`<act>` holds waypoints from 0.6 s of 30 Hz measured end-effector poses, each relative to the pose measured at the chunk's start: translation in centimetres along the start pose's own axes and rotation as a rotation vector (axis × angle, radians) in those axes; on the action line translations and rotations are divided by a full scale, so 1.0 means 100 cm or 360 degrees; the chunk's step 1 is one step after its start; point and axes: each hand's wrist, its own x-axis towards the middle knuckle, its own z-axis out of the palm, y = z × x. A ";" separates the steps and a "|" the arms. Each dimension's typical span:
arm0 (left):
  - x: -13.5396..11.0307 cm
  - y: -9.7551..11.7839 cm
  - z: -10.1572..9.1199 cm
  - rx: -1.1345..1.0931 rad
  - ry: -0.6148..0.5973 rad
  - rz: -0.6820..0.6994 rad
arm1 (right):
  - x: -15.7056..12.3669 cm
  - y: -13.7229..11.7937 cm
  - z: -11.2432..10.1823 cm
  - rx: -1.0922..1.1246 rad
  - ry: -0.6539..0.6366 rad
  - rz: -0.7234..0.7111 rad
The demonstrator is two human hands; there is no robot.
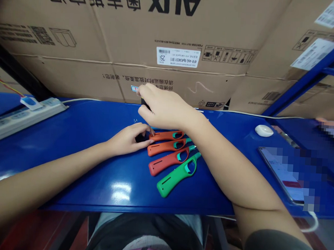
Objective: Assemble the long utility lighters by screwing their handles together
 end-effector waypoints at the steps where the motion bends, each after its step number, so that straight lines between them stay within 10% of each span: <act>1: 0.000 0.000 0.000 0.0002 -0.0006 0.0000 | 0.000 0.001 0.000 -0.0002 -0.0006 0.0011; 18: 0.000 0.001 0.000 -0.0009 0.0001 0.0003 | -0.002 -0.001 -0.003 0.0060 -0.0053 -0.0054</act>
